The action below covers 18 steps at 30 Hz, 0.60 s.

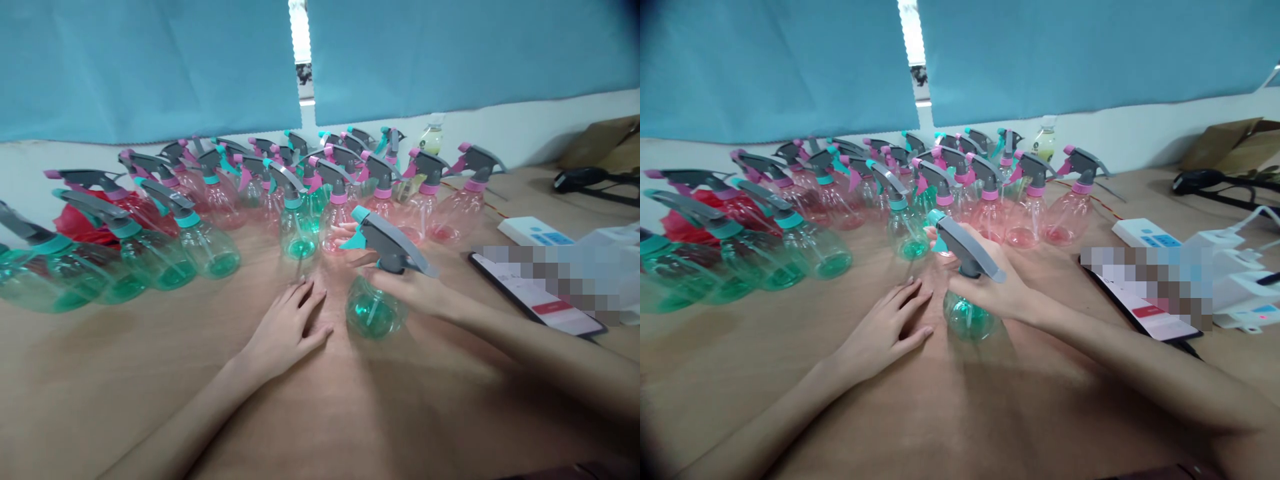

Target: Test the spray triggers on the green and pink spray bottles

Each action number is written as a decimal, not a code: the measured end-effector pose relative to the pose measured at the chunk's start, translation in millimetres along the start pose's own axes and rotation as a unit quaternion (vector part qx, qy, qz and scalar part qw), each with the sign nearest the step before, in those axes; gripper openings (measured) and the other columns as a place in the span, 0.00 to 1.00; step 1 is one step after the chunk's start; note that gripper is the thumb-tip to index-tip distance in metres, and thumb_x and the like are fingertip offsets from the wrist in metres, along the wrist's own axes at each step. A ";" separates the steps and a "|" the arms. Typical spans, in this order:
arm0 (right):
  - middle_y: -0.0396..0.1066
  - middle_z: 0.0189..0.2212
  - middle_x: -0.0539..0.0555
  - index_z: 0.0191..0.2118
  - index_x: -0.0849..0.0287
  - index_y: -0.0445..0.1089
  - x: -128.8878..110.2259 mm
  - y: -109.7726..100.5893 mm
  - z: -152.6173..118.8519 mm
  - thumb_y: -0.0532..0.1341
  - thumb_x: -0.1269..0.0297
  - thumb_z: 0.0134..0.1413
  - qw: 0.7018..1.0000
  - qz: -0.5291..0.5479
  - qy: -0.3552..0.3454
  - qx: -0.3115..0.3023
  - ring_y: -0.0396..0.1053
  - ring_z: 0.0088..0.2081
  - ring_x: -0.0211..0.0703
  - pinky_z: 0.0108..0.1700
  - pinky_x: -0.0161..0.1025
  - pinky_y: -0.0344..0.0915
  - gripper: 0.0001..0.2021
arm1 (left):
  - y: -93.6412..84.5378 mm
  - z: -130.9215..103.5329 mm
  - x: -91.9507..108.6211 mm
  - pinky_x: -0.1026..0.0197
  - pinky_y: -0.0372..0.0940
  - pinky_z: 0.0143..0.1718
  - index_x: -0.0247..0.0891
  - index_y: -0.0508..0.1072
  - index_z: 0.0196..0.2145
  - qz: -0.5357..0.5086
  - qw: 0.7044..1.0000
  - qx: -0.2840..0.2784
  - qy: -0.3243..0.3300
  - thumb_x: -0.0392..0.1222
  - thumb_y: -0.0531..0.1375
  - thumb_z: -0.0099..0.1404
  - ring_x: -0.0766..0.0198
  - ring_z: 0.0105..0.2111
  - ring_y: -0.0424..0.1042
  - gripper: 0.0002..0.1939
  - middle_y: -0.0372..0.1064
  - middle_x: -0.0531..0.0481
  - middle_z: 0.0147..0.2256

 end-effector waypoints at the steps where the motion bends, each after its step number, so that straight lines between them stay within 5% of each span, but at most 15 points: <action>1: 0.72 0.31 0.48 0.57 0.49 0.63 -0.3 -0.3 0.0 0.57 0.73 0.47 1.000 -0.005 0.000 0.003 0.70 0.29 0.44 0.34 0.44 0.71 0.29 | -0.1 -0.1 0.1 0.42 0.54 0.61 0.37 0.62 0.61 0.000 1.000 0.001 0.001 0.53 0.56 0.68 0.45 0.62 0.56 0.28 0.56 0.37 0.63; 8: 0.68 0.25 0.47 0.53 0.51 0.65 -0.6 0.2 0.0 0.57 0.71 0.47 1.000 0.006 0.011 0.007 0.68 0.26 0.43 0.33 0.43 0.70 0.25 | 0.3 0.4 1.1 0.42 0.53 0.61 0.35 0.62 0.61 0.005 1.000 -0.003 0.002 0.53 0.56 0.69 0.44 0.62 0.56 0.28 0.55 0.35 0.63; 18: 0.72 0.44 0.53 0.54 0.55 0.65 -9.0 1.2 2.6 0.55 0.71 0.44 0.999 0.046 -0.015 -0.009 0.71 0.33 0.41 0.40 0.41 0.71 0.27 | 0.6 -0.8 1.0 0.41 0.54 0.61 0.36 0.62 0.60 0.008 1.000 -0.001 0.007 0.53 0.56 0.69 0.45 0.62 0.55 0.28 0.56 0.35 0.63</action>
Point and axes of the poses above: each hand's wrist, its own z-axis towards the middle knuckle, its own y-axis out of the palm, x = y × z, the point moved 9 cm from there along z, towards the middle knuckle
